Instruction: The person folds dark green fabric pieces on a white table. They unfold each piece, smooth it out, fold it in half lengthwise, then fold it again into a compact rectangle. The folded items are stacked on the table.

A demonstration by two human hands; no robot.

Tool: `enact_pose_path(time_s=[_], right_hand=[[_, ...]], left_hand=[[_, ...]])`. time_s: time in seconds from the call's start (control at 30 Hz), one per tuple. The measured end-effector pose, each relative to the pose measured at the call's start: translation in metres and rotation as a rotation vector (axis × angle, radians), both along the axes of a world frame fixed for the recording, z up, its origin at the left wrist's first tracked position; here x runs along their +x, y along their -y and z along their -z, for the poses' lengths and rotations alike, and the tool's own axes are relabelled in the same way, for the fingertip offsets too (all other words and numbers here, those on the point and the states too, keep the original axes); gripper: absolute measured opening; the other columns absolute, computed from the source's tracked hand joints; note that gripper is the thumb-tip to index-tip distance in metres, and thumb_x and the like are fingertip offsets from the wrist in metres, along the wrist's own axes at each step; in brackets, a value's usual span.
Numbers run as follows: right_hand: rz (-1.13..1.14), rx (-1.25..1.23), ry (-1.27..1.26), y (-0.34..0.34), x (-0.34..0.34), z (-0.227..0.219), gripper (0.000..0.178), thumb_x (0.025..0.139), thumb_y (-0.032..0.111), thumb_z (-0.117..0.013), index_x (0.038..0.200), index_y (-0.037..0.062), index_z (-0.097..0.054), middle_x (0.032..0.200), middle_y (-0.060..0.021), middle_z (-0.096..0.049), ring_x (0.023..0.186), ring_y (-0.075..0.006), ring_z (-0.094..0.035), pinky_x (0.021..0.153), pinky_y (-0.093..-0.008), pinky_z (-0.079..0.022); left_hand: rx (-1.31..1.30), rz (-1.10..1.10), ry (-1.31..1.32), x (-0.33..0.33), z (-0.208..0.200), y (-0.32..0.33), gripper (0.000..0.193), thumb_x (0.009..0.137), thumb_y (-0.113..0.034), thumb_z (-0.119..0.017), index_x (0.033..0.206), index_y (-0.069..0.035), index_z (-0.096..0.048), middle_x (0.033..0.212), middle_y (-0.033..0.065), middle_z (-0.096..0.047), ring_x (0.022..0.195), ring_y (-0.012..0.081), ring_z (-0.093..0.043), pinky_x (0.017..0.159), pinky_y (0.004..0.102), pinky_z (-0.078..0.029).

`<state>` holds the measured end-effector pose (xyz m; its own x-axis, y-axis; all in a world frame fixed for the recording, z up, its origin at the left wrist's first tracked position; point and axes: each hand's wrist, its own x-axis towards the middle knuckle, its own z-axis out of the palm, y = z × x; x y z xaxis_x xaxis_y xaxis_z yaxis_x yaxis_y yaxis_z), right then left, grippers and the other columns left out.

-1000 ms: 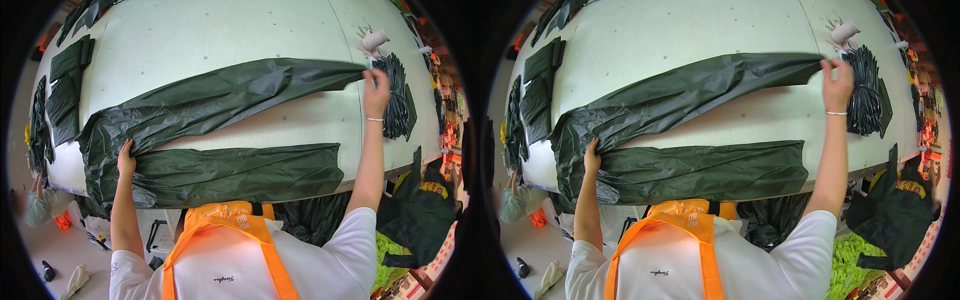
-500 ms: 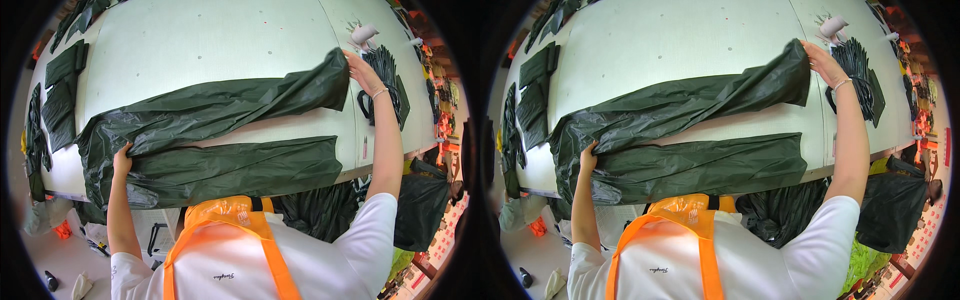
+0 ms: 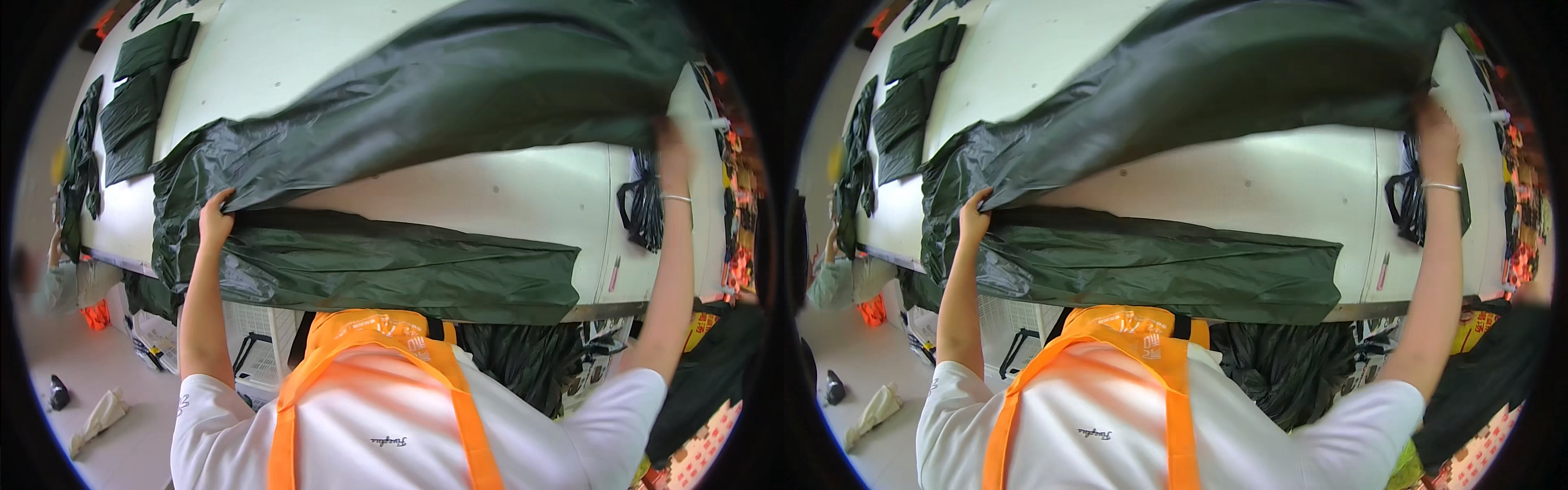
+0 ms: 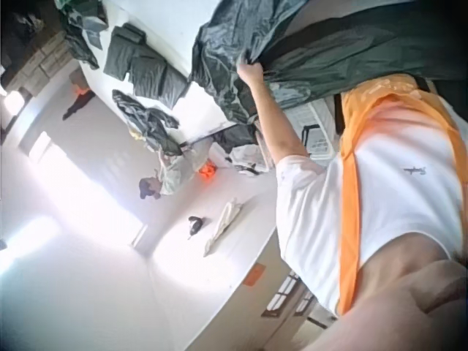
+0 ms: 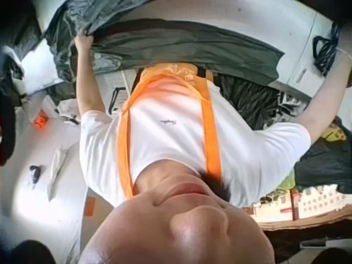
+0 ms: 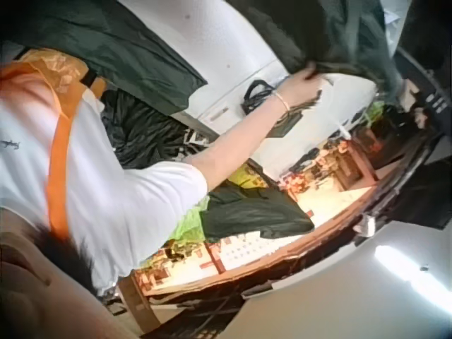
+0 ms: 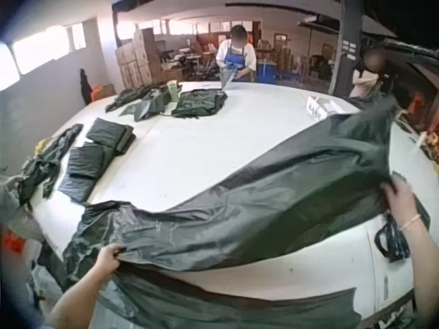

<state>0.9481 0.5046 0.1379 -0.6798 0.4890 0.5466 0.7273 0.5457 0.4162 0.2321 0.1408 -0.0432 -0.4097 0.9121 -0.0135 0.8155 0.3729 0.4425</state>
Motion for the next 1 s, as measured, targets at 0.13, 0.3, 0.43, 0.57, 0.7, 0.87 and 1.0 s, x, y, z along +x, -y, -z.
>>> enact_pose_path(time_s=[0.13,0.3,0.43,0.57,0.7,0.87,1.0], right_hand=[[0.527,-0.871,-0.065,0.012,0.028,0.054,0.027,0.081,0.026,-0.060,0.083,-0.0010,-0.064,0.078,-0.0208,-0.062,0.076,-0.0350,-0.060,0.071,-0.0381,-0.046],[0.265,-0.724,-0.748,-0.015,0.013,-0.044,0.039,0.094,0.028,-0.050,0.116,-0.0026,-0.059,0.115,-0.0095,-0.061,0.103,-0.0178,-0.057,0.093,-0.0291,-0.041],[0.241,-0.525,-1.065,0.026,0.062,-0.030,0.036,0.094,0.025,-0.053,0.114,-0.0033,-0.059,0.109,-0.0132,-0.062,0.101,-0.0180,-0.057,0.091,-0.0286,-0.042],[0.512,-0.716,-0.684,0.060,0.144,0.099,0.032,0.092,0.030,-0.057,0.074,0.0040,-0.050,0.070,0.0012,-0.043,0.068,-0.0104,-0.035,0.064,-0.0247,-0.035],[1.030,-0.680,-0.208,0.067,0.194,0.218,0.054,0.085,0.028,-0.062,0.127,-0.0014,-0.047,0.127,-0.0198,-0.052,0.115,-0.0318,-0.051,0.095,-0.0355,-0.040],[0.342,-0.621,-0.205,0.036,-0.089,0.204,0.049,0.082,0.007,-0.059,0.129,0.0051,-0.046,0.130,-0.0215,-0.047,0.120,-0.0372,-0.044,0.101,-0.0414,-0.035],[0.182,-0.580,-0.100,-0.009,-0.193,0.229,0.041,0.089,0.021,-0.057,0.128,0.0112,-0.050,0.132,-0.0172,-0.046,0.120,-0.0334,-0.045,0.098,-0.0383,-0.038]], left_hand=[[-0.202,0.128,-0.180,0.029,-0.017,0.002,0.055,0.066,-0.002,-0.053,0.120,-0.012,-0.056,0.131,0.0074,-0.051,0.116,0.0289,-0.050,0.095,0.0367,-0.044],[-0.455,-0.030,-0.226,0.032,0.001,-0.005,0.058,0.072,-0.015,-0.057,0.130,-0.015,-0.049,0.143,0.0117,-0.037,0.120,0.0318,-0.046,0.095,0.0404,-0.044],[-0.439,-0.036,-0.161,0.036,0.003,-0.006,0.069,0.068,-0.023,-0.062,0.135,-0.016,-0.044,0.145,0.0142,-0.033,0.124,0.0331,-0.042,0.098,0.0403,-0.041],[-0.427,0.006,0.364,-0.014,0.016,-0.024,0.075,0.073,-0.047,-0.069,0.130,-0.003,-0.048,0.132,0.0199,-0.048,0.115,0.0322,-0.052,0.096,0.0366,-0.042],[0.212,-0.247,-0.126,-0.065,0.007,-0.087,0.048,0.082,-0.037,-0.063,0.118,-0.006,-0.056,0.112,0.0159,-0.059,0.101,0.0308,-0.059,0.082,0.0381,-0.048],[0.094,-0.210,-0.410,-0.133,0.015,-0.125,0.034,0.089,-0.024,-0.050,0.120,-0.011,-0.054,0.123,0.0128,-0.054,0.106,0.0340,-0.055,0.084,0.0417,-0.047],[-0.260,-0.243,-0.386,-0.147,0.012,-0.157,0.029,0.087,-0.029,-0.051,0.107,-0.012,-0.064,0.103,0.0138,-0.064,0.096,0.0342,-0.060,0.081,0.0428,-0.048]])
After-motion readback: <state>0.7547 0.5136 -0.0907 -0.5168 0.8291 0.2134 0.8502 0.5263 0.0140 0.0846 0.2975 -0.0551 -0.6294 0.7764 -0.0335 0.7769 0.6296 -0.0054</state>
